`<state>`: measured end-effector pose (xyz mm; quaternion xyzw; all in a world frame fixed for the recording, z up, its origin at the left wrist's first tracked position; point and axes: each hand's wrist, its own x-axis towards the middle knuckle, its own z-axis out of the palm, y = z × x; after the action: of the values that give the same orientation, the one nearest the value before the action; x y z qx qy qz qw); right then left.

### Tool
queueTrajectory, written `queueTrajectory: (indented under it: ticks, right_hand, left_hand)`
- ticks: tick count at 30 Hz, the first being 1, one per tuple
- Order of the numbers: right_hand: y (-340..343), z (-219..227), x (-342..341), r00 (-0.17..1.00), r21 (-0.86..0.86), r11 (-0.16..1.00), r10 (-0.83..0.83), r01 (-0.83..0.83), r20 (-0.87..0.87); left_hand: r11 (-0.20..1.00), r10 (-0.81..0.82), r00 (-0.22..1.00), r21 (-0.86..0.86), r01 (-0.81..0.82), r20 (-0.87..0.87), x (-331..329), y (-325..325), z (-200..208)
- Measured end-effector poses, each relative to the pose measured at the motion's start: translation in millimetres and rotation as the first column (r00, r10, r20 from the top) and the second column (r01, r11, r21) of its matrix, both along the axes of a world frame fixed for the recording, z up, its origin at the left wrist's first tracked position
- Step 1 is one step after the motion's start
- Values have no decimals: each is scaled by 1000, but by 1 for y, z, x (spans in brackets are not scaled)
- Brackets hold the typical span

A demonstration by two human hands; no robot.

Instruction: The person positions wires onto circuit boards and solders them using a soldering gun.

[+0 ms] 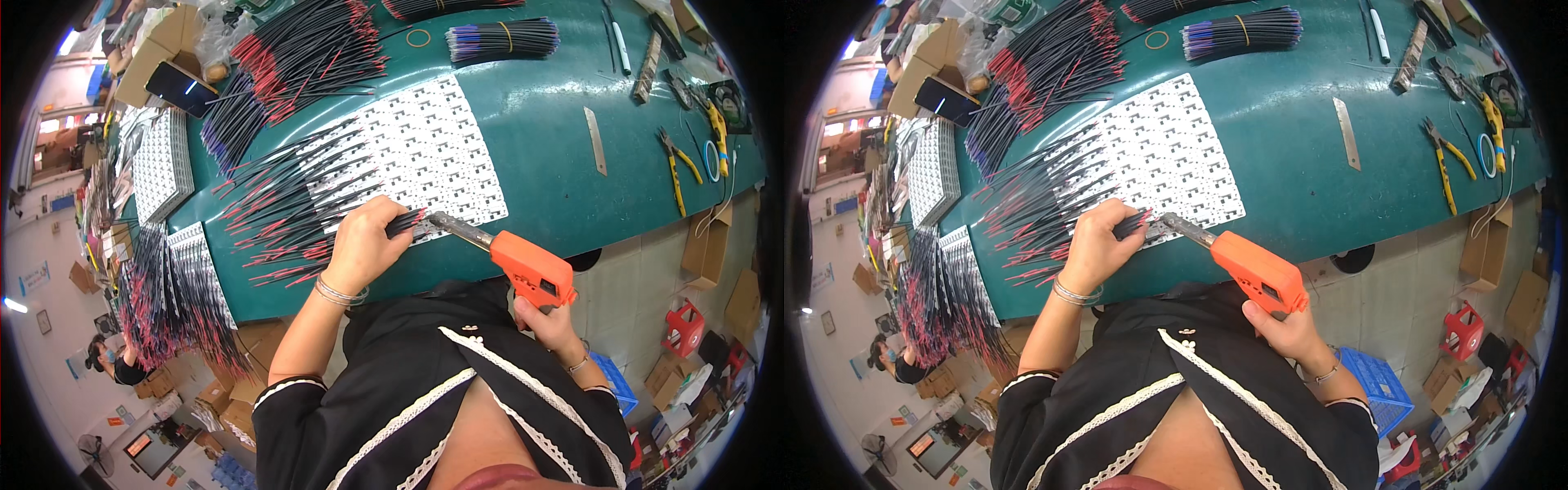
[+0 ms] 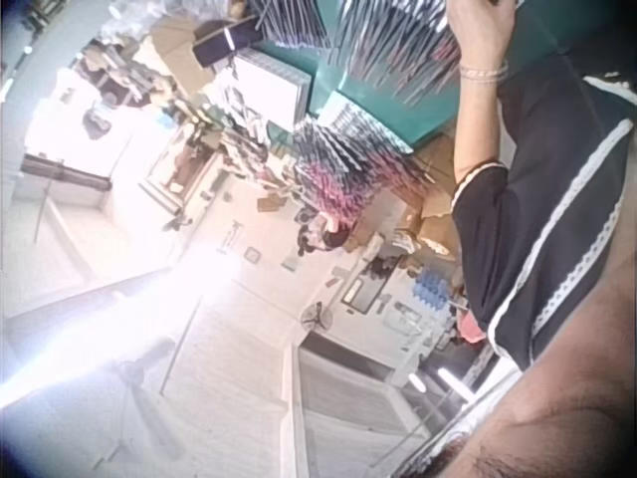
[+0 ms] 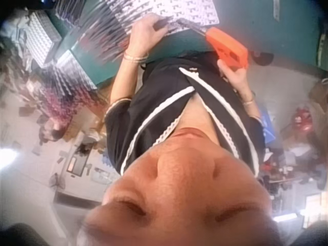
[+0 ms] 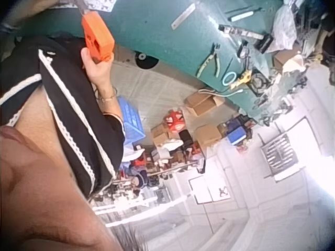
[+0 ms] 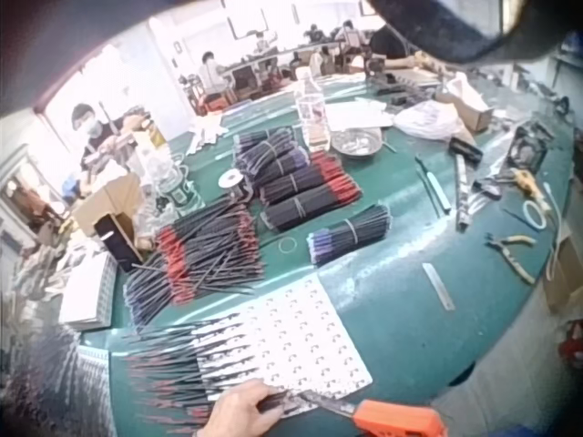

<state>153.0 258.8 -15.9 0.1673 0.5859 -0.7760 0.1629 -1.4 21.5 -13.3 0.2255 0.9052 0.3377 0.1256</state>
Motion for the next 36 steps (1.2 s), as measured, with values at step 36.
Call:
queueTrajectory:
  ticks: [36]
  right_hand:
    - [59,27,-3,398,-241,537,-801,809,-448]
  left_hand:
    - [999,-52,977,-9,51,-207,10,-10,-17]
